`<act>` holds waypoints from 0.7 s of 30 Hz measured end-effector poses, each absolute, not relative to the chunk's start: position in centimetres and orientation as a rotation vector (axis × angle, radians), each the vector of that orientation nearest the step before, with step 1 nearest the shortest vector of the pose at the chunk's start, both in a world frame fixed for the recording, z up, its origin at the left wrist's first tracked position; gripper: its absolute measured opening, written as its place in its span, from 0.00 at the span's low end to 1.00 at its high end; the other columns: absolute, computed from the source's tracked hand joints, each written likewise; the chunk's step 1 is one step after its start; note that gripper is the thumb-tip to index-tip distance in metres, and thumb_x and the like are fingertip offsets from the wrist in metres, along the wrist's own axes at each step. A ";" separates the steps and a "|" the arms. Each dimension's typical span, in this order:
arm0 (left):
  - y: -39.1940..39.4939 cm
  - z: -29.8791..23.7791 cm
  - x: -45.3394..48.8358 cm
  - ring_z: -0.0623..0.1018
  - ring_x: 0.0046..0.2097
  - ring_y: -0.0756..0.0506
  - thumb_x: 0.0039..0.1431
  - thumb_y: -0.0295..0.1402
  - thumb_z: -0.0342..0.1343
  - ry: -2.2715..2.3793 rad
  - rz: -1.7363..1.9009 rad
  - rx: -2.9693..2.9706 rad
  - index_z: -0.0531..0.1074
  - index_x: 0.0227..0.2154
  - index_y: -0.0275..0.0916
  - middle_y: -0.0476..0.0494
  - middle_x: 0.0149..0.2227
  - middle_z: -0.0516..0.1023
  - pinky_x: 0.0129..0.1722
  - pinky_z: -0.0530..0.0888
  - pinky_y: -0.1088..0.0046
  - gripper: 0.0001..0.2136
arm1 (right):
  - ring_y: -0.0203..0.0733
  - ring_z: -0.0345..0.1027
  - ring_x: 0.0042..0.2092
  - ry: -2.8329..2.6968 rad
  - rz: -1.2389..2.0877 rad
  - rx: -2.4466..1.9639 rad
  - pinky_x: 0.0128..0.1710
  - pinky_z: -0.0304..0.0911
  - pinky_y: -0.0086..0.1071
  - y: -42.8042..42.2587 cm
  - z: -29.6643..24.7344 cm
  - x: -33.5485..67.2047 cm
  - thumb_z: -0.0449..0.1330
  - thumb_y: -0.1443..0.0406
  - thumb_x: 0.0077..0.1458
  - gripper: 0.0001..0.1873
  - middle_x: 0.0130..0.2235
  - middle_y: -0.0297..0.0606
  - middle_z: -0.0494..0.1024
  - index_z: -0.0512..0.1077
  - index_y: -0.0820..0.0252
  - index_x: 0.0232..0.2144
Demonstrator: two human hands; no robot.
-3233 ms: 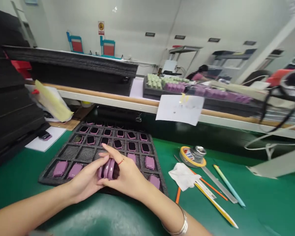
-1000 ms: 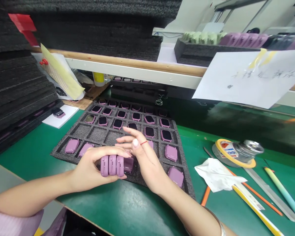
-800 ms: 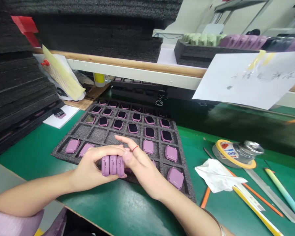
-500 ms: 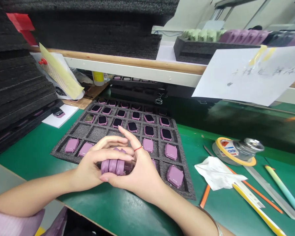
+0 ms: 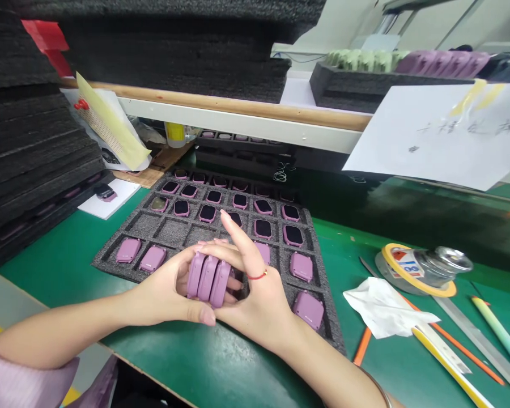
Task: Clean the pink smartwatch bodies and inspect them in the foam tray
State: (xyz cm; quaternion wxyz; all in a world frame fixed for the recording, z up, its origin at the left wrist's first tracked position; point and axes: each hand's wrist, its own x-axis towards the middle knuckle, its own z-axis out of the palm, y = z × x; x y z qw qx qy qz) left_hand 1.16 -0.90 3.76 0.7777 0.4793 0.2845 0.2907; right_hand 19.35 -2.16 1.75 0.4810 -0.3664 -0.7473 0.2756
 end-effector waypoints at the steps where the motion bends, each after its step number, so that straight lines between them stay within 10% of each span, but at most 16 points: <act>1: -0.7 3.7 1.2 0.80 0.54 0.36 0.47 0.27 0.72 0.619 0.626 1.057 0.66 0.59 0.38 0.33 0.51 0.80 0.56 0.74 0.55 0.35 | 0.57 0.72 0.59 -1.849 0.649 -0.861 0.64 0.67 0.51 -2.1 1.7 19.3 0.73 0.57 0.50 0.53 0.70 0.44 0.61 0.49 0.41 0.71; 6: -0.1 2.8 1.4 0.82 0.47 0.42 0.48 0.32 0.72 0.522 0.630 1.148 0.77 0.44 0.37 0.42 0.44 0.82 0.53 0.75 0.61 0.19 | 0.52 0.74 0.58 -2.038 0.455 -0.748 0.61 0.70 0.50 -1.6 1.5 19.3 0.65 0.61 0.61 0.49 0.59 0.44 0.76 0.40 0.45 0.73; 11: -0.3 2.3 1.0 0.81 0.40 0.44 0.38 0.35 0.77 0.788 0.841 1.454 0.79 0.38 0.36 0.46 0.37 0.83 0.45 0.77 0.68 0.22 | 0.54 0.65 0.65 -2.225 0.295 -0.615 0.64 0.64 0.52 -1.5 2.0 19.7 0.64 0.55 0.61 0.49 0.64 0.53 0.69 0.41 0.55 0.73; 21: -0.7 2.8 0.9 0.82 0.50 0.42 0.48 0.33 0.73 0.609 0.947 1.385 0.78 0.45 0.41 0.42 0.47 0.84 0.55 0.74 0.64 0.20 | 0.48 0.75 0.49 -1.879 0.414 -0.697 0.51 0.73 0.42 -1.3 4.4 21.8 0.65 0.53 0.59 0.18 0.46 0.42 0.77 0.70 0.51 0.48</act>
